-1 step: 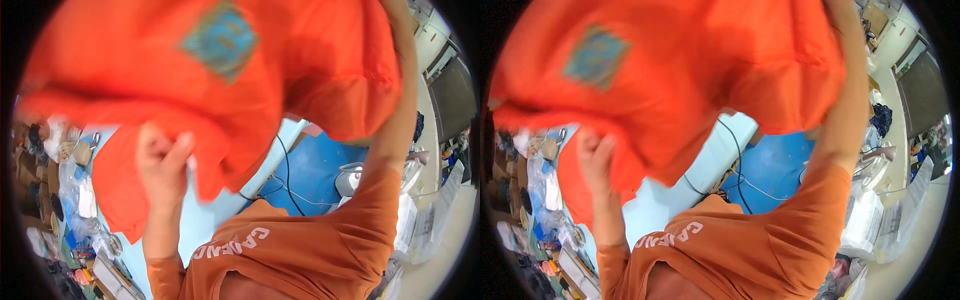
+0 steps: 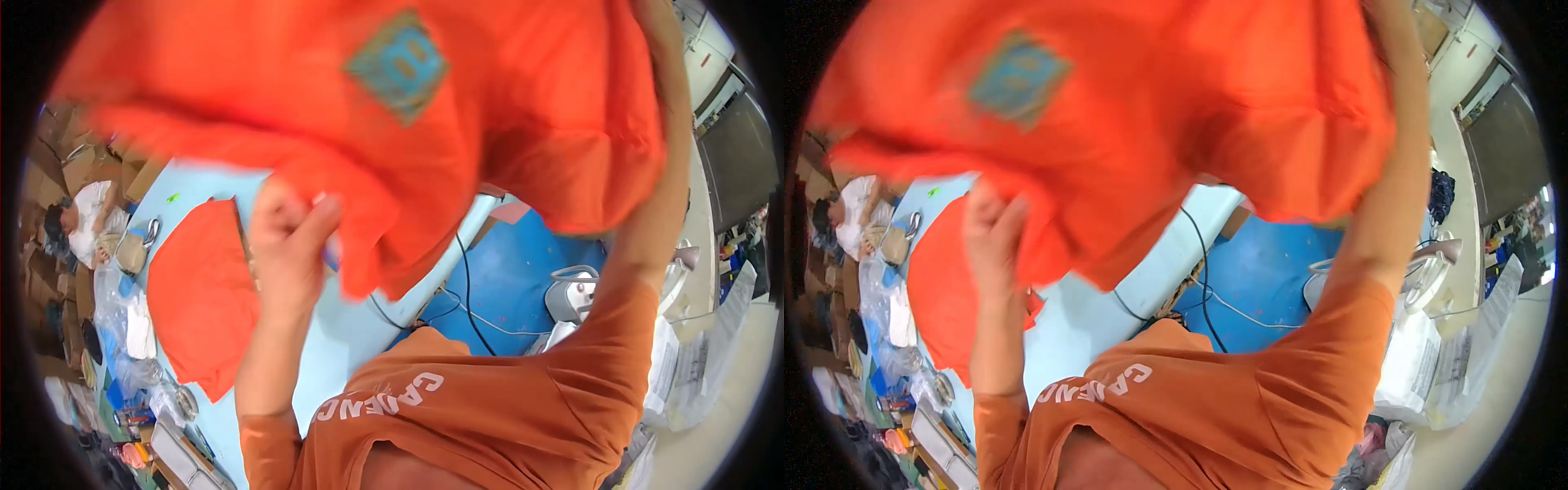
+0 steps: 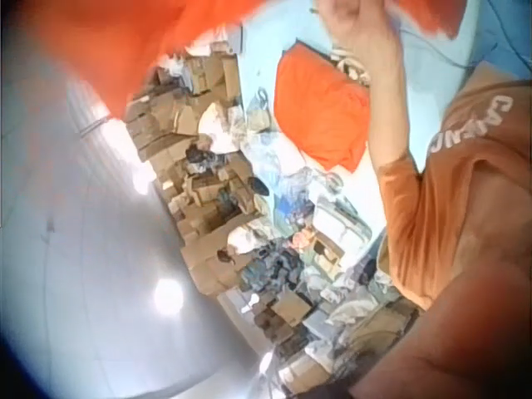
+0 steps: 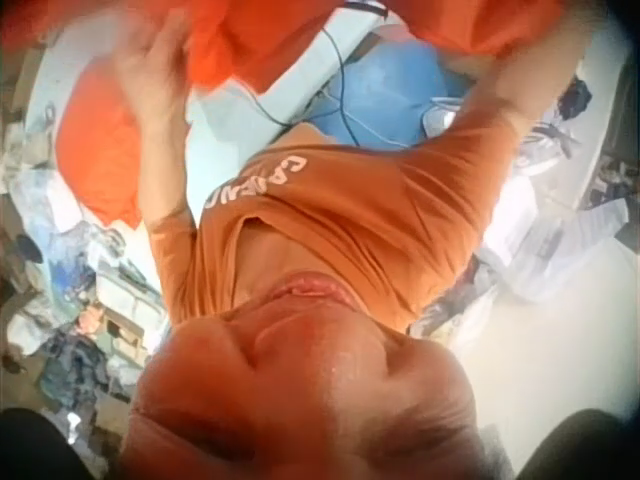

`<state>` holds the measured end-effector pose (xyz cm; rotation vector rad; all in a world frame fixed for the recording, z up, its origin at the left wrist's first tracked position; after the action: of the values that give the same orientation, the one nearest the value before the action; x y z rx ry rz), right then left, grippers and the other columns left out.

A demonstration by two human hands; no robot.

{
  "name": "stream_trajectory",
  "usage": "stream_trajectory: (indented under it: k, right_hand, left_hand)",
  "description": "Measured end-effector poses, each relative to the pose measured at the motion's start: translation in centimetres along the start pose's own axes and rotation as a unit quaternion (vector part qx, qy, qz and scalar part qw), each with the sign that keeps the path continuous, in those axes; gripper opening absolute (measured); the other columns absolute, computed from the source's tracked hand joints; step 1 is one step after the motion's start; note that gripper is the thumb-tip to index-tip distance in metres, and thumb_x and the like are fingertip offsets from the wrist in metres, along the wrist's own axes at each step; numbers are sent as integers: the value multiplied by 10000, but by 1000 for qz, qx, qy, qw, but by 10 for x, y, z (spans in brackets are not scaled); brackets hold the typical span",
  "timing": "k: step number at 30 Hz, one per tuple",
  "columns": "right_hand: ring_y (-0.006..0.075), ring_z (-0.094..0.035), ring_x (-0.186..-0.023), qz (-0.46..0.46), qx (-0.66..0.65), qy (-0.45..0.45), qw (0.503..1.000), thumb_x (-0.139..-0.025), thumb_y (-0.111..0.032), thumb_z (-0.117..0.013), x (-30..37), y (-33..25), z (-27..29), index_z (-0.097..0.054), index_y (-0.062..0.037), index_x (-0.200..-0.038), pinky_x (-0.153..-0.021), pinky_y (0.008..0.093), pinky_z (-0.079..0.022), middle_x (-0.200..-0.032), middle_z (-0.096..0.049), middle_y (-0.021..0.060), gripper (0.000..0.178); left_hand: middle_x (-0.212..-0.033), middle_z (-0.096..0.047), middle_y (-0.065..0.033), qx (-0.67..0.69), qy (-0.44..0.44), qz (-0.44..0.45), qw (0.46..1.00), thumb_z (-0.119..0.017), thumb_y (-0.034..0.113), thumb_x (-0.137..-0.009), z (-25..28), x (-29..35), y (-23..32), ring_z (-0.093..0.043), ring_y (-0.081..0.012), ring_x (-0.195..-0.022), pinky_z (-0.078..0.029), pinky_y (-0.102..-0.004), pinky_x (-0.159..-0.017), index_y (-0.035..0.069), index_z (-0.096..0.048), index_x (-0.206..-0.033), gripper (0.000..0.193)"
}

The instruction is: Inspecting orange fabric bags, trimming loose threads with scissors, and turning them right-side out.

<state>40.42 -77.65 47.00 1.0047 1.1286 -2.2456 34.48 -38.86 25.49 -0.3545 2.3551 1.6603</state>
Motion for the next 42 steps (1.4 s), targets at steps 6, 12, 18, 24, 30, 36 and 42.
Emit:
stream_trajectory:
  k: [6, 12, 18, 24, 30, 36, 42]
  right_hand:
    - [207, -576, -770, -161, 179, 120, 963, -780, -269, -525, 39, 33, 60, -553, 46, -925, -693, 279, -427, -847, -579, 232, 348]
    - [281, -575, -821, 23, 540, -99, 836, -738, -50, -457, 80, 153, 58, -545, -79, -1010, -697, 342, -448, -917, -577, 162, 288]
    - [300, -559, -777, -67, 617, -136, 772, -677, -33, -449, 92, 257, 24, -523, -99, -848, -648, 411, -449, -894, -571, 72, 198]
    - [351, -540, -829, -238, 558, 97, 789, -725, -105, -415, 89, 336, 75, -553, -162, -1000, -675, 415, -438, -861, -582, 165, 313]
    - [143, -553, -774, -207, 286, 244, 903, -740, -49, -509, 119, 381, 78, -592, -17, -964, -706, 270, -405, -821, -621, 78, 241]
    - [94, -479, -620, -326, 163, 245, 898, -721, -39, -511, 103, 398, 77, -601, 8, -921, -573, 241, -393, -704, -561, 3, 224]
    - [78, -442, -512, -354, 210, 217, 885, -712, -42, -531, 85, 397, 100, -620, 0, -825, -486, 224, -355, -623, -535, -10, 150]
  left_hand:
    - [-933, -542, -48, 127, -223, 215, 942, -584, 19, -753, -119, -24, -182, -528, -136, -875, -452, -259, -730, 36, -467, -1030, 301]
    - [-795, -563, -1, -57, -368, 346, 861, -592, 122, -756, -101, 58, -306, -514, -42, -732, -426, -189, -626, 15, -548, -950, 225]
    - [-804, -577, -21, -53, -322, 432, 841, -573, 92, -772, -48, 98, -350, -524, -41, -719, -426, -181, -630, 3, -556, -931, 183]
    - [-824, -595, -38, -68, -239, 477, 843, -585, 74, -761, -4, 122, -371, -552, -64, -750, -440, -199, -656, -5, -560, -929, 187]
    - [-821, -603, -57, -108, -241, 530, 806, -572, 84, -774, 19, 153, -399, -568, -85, -723, -448, -209, -647, -11, -553, -926, 180]
    - [-891, -597, -118, -23, -185, 600, 778, -507, 80, -821, 25, 155, -413, -606, -174, -745, -491, -240, -607, -28, -492, -964, 179]
    - [-892, -596, -137, -3, -187, 610, 770, -476, 75, -836, 33, 153, -416, -613, -194, -738, -502, -256, -578, -24, -466, -997, 190]
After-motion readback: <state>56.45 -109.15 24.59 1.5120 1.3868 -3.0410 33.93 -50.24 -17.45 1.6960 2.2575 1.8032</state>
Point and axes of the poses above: each hand's wrist, its own x-axis away from the middle knuckle, its own z-axis out of the back of the hand, y = z × x, the point moved 10 cm from there along -x, towards the middle knuckle
